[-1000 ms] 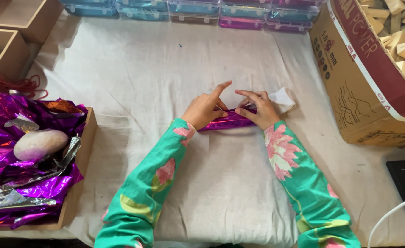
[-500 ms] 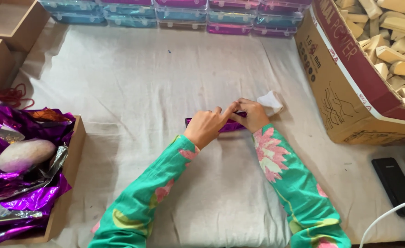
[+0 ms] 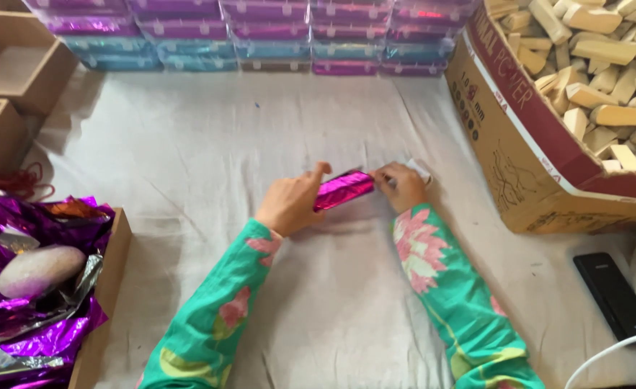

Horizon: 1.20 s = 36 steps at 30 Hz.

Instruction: The person wraps a small wooden block in purple foil, folding the edges to enclose it. They then pick up another wooden block and wipe its surface with a white cloth. The wrapped block is placed aside, and the person continues to clean the second block.

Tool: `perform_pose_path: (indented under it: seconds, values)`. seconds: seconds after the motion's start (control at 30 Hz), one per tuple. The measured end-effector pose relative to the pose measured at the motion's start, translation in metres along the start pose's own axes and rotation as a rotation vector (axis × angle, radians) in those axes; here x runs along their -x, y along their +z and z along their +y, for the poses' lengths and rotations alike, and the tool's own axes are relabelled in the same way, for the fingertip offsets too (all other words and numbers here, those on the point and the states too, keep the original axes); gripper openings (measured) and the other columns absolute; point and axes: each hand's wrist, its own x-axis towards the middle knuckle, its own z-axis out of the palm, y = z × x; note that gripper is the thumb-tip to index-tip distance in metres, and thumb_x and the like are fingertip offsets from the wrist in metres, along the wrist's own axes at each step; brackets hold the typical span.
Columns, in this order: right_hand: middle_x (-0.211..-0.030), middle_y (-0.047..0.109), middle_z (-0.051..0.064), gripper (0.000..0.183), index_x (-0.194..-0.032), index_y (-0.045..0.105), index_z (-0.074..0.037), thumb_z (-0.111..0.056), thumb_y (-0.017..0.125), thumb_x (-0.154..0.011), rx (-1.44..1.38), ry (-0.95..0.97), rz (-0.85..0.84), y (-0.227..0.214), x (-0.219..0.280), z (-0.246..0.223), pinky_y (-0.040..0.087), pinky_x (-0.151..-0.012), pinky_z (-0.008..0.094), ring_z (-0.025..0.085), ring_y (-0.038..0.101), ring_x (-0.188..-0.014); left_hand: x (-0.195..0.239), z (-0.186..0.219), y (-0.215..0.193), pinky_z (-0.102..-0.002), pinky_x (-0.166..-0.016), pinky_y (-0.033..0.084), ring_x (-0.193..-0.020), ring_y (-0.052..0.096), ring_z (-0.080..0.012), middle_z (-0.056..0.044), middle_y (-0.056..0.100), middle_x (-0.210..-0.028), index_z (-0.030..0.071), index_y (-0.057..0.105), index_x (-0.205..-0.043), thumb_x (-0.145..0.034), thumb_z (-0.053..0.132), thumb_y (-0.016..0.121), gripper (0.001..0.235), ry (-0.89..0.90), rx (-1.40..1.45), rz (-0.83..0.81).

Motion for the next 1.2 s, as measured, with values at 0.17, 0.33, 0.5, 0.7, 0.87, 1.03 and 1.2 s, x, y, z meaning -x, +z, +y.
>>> perform_pose_path:
  seconds: [0.17,0.33,0.5,0.7,0.87,1.03,1.2]
  values:
    - [-0.092,0.069,0.002,0.021,-0.087,0.078,-0.015,-0.036,0.077,-0.088,0.199,-0.169,0.133,0.009,0.011,-0.020,0.049,-0.082,0.042,0.026,0.065,-0.090,0.006,-0.036,-0.036,-0.053,-0.071,0.053,-0.084,0.071,-0.0422,-0.017,0.073,-0.089,0.014,0.041,-0.133,-0.074,0.030,0.081,0.074,-0.236,-0.044,0.050]
    - [-0.092,0.068,0.000,0.016,-0.088,0.077,-0.017,-0.033,0.077,-0.089,0.135,-0.127,0.130,0.010,0.009,-0.017,0.047,-0.083,0.041,0.024,0.064,-0.091,-0.008,-0.103,-0.060,-0.055,-0.076,0.053,-0.089,0.070,-0.0442,-0.019,0.072,-0.093,0.015,0.043,-0.131,-0.069,0.034,0.086,0.078,-0.389,-0.145,-0.022]
    - [-0.091,0.067,-0.001,0.013,-0.087,0.077,-0.018,-0.031,0.076,-0.090,0.104,-0.100,0.142,0.011,0.008,-0.012,0.047,-0.083,0.041,0.022,0.064,-0.090,-0.018,-0.201,-0.042,-0.053,-0.080,0.055,-0.094,0.070,-0.0426,-0.019,0.073,-0.098,0.012,0.048,-0.125,-0.066,0.034,0.089,0.075,-0.436,-0.280,-0.074]
    - [-0.093,0.066,-0.001,0.012,-0.088,0.076,-0.018,-0.029,0.074,-0.091,0.128,-0.111,0.101,0.008,0.008,-0.013,0.045,-0.084,0.043,0.023,0.064,-0.093,-0.004,-0.247,-0.042,-0.045,-0.090,0.057,-0.103,0.074,-0.0344,-0.013,0.080,-0.107,0.011,0.054,-0.134,-0.074,0.041,0.084,0.073,-0.609,-0.042,-0.189]
    - [-0.094,0.066,-0.001,0.011,-0.090,0.076,-0.018,-0.028,0.073,-0.091,0.126,-0.106,0.100,0.007,0.008,-0.012,0.045,-0.083,0.042,0.023,0.063,-0.093,-0.009,-0.285,-0.035,-0.043,-0.096,0.056,-0.107,0.073,-0.0331,-0.013,0.077,-0.116,0.019,0.074,-0.129,-0.086,0.044,0.075,0.050,-0.627,0.010,-0.320]
    - [-0.094,0.066,-0.001,0.009,-0.091,0.076,-0.018,-0.027,0.074,-0.091,0.117,-0.103,0.084,0.007,0.005,-0.016,0.045,-0.084,0.042,0.022,0.063,-0.093,-0.009,-0.289,-0.038,-0.046,-0.095,0.055,-0.107,0.071,-0.0365,-0.013,0.077,-0.115,0.021,0.077,-0.121,-0.090,0.044,0.068,0.039,-0.600,-0.053,-0.288]
    - [-0.095,0.066,-0.001,0.008,-0.090,0.076,-0.018,-0.025,0.074,-0.091,0.124,-0.110,0.106,0.009,0.007,-0.017,0.045,-0.084,0.042,0.023,0.063,-0.093,-0.001,-0.243,-0.050,-0.049,-0.093,0.054,-0.104,0.070,-0.0404,-0.015,0.075,-0.112,0.026,0.080,-0.116,-0.096,0.038,0.060,0.031,-0.699,-0.230,-0.174]
